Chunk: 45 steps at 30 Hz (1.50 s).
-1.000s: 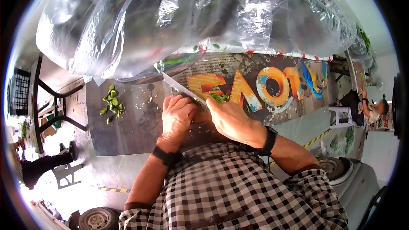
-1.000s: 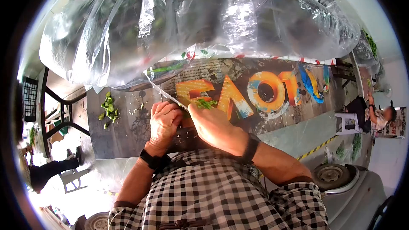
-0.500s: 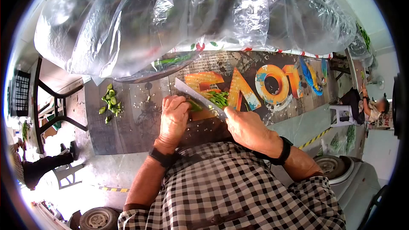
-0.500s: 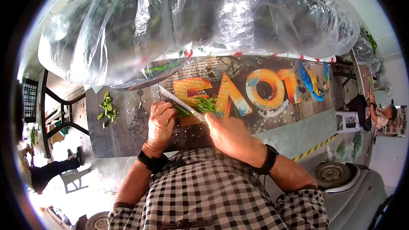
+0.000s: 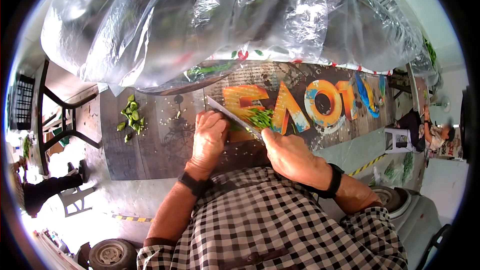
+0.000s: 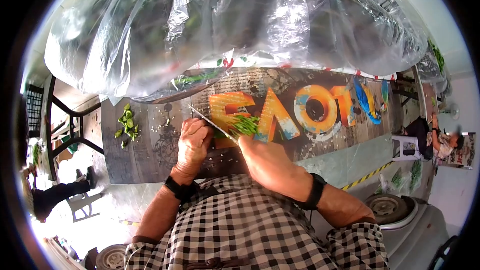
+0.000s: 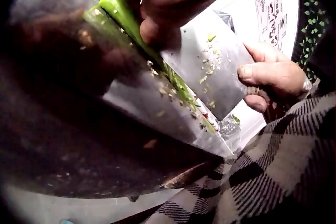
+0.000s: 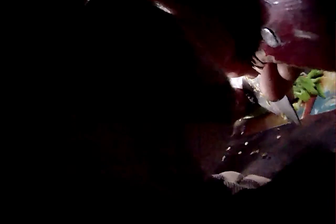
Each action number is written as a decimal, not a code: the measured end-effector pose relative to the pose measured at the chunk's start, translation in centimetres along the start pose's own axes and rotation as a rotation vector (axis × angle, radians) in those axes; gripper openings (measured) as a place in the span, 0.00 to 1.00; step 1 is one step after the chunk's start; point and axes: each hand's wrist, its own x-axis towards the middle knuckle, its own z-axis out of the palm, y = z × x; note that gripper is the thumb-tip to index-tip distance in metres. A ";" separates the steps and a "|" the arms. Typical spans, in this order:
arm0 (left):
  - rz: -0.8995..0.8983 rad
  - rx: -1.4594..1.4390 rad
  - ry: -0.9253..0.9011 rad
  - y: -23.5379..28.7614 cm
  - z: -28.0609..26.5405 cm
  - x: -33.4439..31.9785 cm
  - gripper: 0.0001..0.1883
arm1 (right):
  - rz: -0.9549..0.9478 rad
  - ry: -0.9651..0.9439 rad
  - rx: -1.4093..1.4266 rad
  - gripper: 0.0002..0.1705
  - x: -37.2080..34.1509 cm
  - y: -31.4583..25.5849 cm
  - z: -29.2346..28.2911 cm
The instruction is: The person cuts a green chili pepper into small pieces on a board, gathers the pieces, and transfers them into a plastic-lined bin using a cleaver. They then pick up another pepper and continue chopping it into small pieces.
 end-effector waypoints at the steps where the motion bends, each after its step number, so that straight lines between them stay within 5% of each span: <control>1: 0.008 0.008 0.006 0.1 -0.1 0.1 0.08 | -0.005 -0.012 0.021 0.19 0.3 -0.2 -0.1; 11: 0.021 -0.009 -0.005 0.1 -0.3 0.3 0.06 | -0.051 0.218 -0.081 0.09 4.4 -1.0 2.5; 20: 0.020 0.023 -0.001 0.0 -0.1 0.0 0.12 | -0.028 0.138 -0.019 0.15 -0.6 2.5 2.4; 34: -0.025 0.004 0.030 -0.1 0.2 -0.2 0.13 | -0.001 -0.006 -0.163 0.21 -1.2 0.4 1.2; 45: -0.011 -0.027 0.014 0.1 -0.2 0.1 0.09 | -0.056 0.110 -0.012 0.13 2.6 -0.3 1.8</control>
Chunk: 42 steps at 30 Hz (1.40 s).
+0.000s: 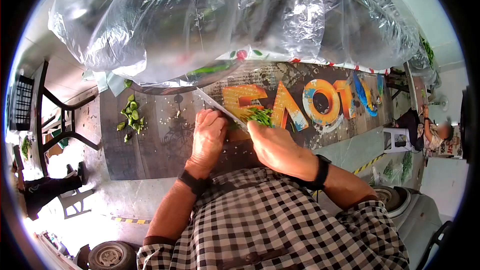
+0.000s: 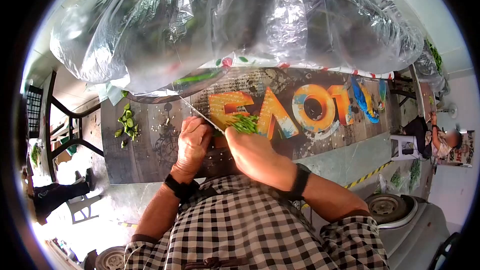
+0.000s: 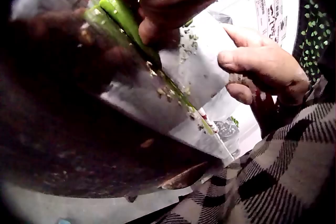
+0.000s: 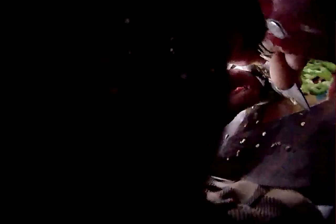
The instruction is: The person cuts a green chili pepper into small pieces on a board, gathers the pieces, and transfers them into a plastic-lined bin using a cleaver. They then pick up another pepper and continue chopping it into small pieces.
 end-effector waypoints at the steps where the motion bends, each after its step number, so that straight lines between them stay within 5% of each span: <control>1: -0.009 -0.009 -0.002 0.0 0.0 -0.1 0.09 | -0.012 0.034 -0.020 0.12 0.6 -0.1 0.5; 12: 0.024 -0.020 -0.160 -0.6 -2.0 0.5 0.11 | 0.005 0.013 0.006 0.12 -1.5 1.2 -0.2; 22: 0.004 0.065 -0.189 0.0 -0.9 0.7 0.13 | 0.034 0.012 -0.079 0.18 -2.6 1.8 -0.3; 42: 0.076 0.256 -0.194 0.8 -0.3 -0.2 0.10 | 0.082 0.030 -0.021 0.14 -4.0 1.8 -1.7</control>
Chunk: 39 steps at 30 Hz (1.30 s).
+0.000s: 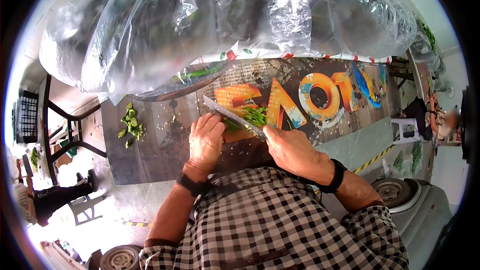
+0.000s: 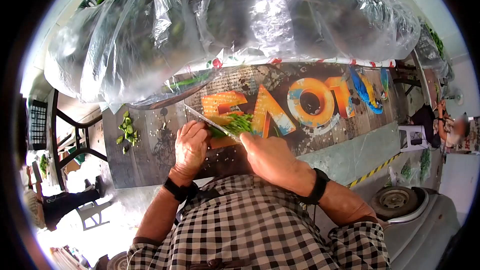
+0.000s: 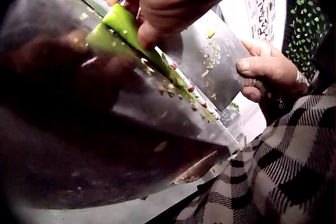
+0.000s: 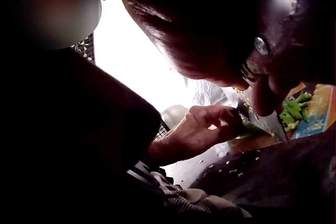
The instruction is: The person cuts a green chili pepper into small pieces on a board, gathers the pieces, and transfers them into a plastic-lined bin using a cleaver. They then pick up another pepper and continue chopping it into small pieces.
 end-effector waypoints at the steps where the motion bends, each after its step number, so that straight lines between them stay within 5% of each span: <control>1: 0.006 -0.014 0.018 -0.1 0.1 -0.1 0.10 | 0.004 -0.005 -0.005 0.14 0.0 0.0 0.0; 16: -0.019 -0.110 0.089 -0.4 0.7 -0.2 0.08 | -0.031 -0.121 -0.006 0.14 1.0 0.1 -0.4; 25: -0.028 -0.150 0.120 -0.4 1.0 0.0 0.07 | -0.088 -0.092 0.095 0.12 3.3 -0.1 0.0; 28: -0.033 -0.165 0.142 -0.2 1.0 0.2 0.06 | -0.150 0.054 -0.010 0.12 4.4 -0.5 2.2; 39: -0.041 -0.185 0.098 0.1 0.5 0.1 0.07 | -0.078 -0.012 0.004 0.12 0.5 2.2 0.7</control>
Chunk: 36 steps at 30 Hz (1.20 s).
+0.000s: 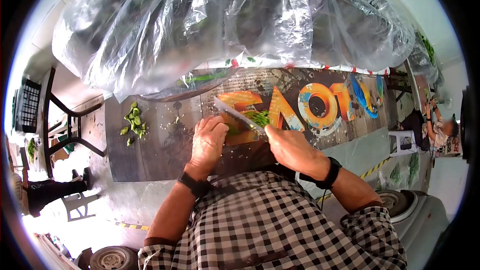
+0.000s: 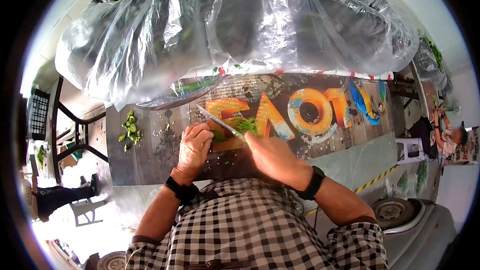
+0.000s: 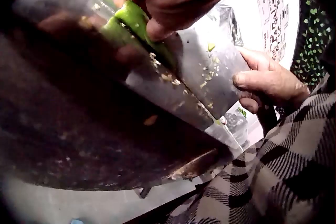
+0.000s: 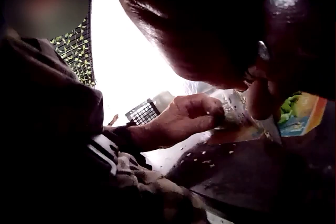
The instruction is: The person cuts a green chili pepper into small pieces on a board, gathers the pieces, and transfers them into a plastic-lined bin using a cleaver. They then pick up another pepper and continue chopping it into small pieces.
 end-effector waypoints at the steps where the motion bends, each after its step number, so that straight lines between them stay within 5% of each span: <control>1: -0.003 -0.010 -0.001 0.0 0.0 0.0 0.07 | 0.027 -0.009 -0.028 0.12 -0.2 0.1 -0.2; 21: 0.016 0.013 0.013 -0.6 -0.3 -0.2 0.09 | 0.018 -0.167 0.027 0.11 1.0 -1.4 -1.7; 36: 0.006 -0.040 0.041 -0.4 -0.5 0.3 0.09 | -0.077 0.065 0.068 0.12 5.3 -2.1 1.9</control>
